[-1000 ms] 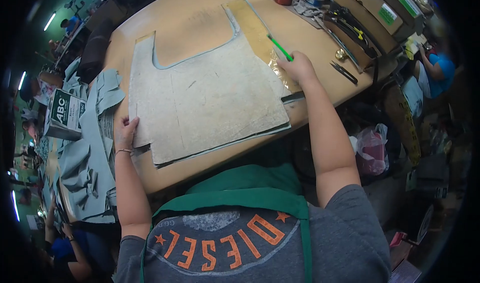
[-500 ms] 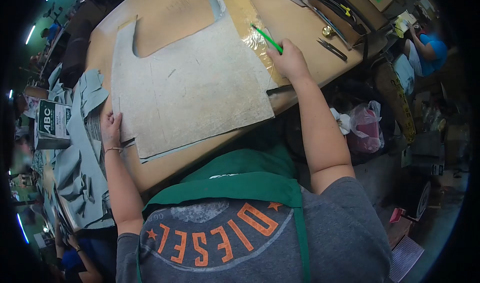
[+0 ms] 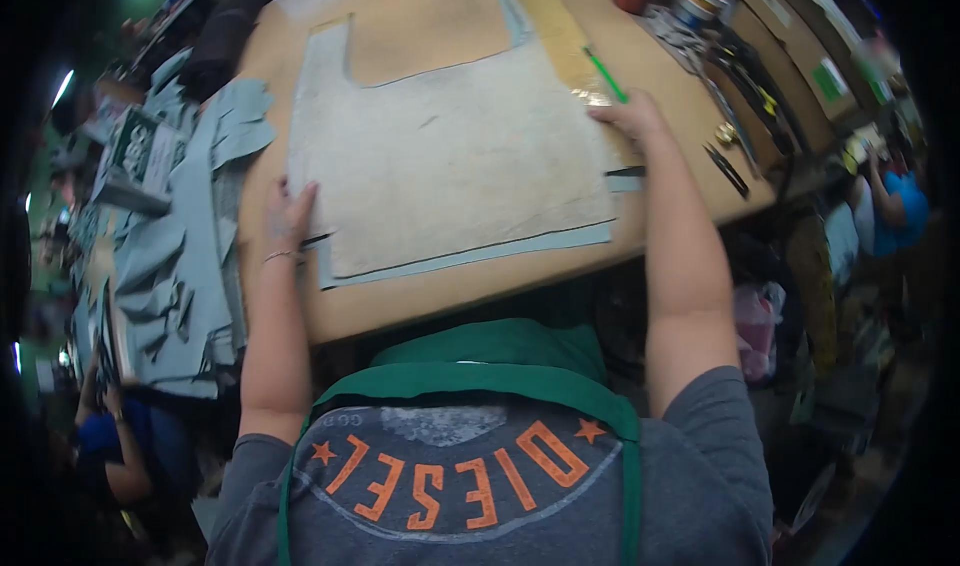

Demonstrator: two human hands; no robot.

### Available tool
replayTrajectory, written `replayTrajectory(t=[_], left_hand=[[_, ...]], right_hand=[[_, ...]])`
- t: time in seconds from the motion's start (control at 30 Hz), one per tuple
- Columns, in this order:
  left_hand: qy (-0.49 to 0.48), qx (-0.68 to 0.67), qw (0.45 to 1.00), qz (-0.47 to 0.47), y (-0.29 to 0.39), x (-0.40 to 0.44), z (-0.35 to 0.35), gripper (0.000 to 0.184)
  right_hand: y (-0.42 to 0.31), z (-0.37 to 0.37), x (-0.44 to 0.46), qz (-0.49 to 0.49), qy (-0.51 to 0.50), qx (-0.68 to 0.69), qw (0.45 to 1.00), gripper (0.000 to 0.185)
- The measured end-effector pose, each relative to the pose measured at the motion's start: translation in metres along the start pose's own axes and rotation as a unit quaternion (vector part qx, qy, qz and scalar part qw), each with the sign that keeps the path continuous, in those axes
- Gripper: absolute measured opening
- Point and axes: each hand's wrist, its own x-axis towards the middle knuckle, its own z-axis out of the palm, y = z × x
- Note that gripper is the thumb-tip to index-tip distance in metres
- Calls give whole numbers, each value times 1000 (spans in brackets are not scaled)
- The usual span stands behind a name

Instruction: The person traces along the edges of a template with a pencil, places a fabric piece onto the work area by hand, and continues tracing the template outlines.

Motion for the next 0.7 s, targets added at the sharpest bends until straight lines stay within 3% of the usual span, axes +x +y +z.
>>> replayTrajectory(t=[0.03,0.1,0.17,0.3,0.47,0.5,0.63,0.7], left_hand=[[13,24,1000,6,-1,-1,4,54],[20,13,1000,4,4,-3,7,51],[-12,-86,996,-25,9,-3,6,47],[-61,-172,980,-74,16,0,2,39],[-14,-273,961,-25,6,12,-5,35],[-18,-290,957,-19,3,14,-9,35],[-86,-340,931,-95,6,16,-33,40],[-130,-256,952,-109,-2,9,-25,45]], right_hand=[[-7,0,9,-22,-14,10,1000,43],[-24,-8,11,-66,4,-118,991,42],[-25,-14,21,-87,-15,-106,990,41],[-26,-28,27,-182,43,-94,978,41],[-48,-42,-17,-174,107,-75,976,37],[-57,-43,-32,-126,53,-8,991,36],[-33,-31,-53,-70,5,94,993,39],[2,-7,-40,-76,27,-42,996,41]])
